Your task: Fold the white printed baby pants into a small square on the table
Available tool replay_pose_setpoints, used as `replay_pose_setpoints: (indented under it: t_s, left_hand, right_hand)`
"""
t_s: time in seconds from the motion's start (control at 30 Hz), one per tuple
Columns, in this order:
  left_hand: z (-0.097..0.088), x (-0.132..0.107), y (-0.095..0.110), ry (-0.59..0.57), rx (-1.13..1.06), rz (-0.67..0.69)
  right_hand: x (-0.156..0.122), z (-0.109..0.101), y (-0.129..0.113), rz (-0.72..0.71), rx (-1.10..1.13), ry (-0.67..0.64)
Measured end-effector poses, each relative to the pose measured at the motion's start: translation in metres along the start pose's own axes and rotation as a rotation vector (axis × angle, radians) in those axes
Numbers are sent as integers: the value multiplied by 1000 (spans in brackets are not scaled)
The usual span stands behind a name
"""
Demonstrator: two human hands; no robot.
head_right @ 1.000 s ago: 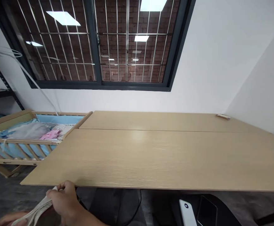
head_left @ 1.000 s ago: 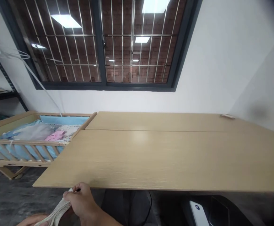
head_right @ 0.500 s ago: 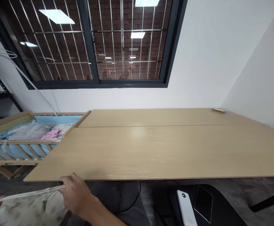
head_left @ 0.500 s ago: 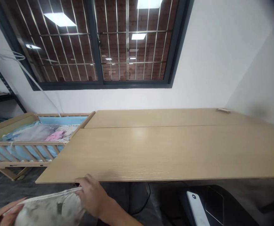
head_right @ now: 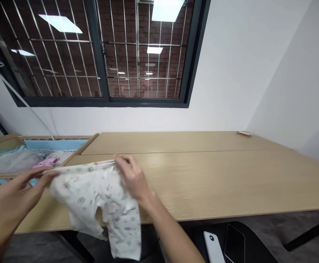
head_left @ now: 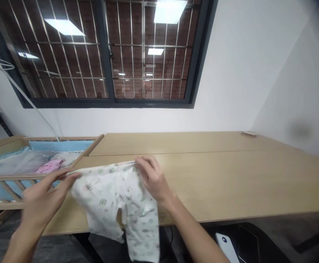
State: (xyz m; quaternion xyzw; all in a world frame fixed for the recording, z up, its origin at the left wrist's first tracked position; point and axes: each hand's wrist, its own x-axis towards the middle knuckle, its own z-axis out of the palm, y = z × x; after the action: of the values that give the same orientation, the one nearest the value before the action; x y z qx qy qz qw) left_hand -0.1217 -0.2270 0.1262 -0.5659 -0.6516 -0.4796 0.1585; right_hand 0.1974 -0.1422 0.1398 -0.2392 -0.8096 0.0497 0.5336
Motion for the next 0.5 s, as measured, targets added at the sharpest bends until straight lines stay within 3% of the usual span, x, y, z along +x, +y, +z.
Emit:
replay_pose_setpoints:
  t_s: [0.07, 0.1, 0.2, 0.23, 0.37, 0.5]
  left_hand:
    - [47, 27, 7, -113, -64, 26]
    - [73, 36, 10, -239, -65, 0]
    - [151, 44, 11, -599, 67, -64]
    - [174, 41, 10, -652, 96, -61]
    - [247, 26, 7, -690, 204, -46]
    - [294, 30, 5, -678, 283, -71]
  right_hand:
    - [8, -3, 42, 119, -36, -11]
    - [9, -2, 65, 182, -68, -43]
    - [-1, 8, 135, 329, -170, -230]
    - [-7, 13, 155, 360, -212, -296]
    - [-26, 33, 216, 415, -340, -440]
    - [-29, 47, 252, 462, -403, -446]
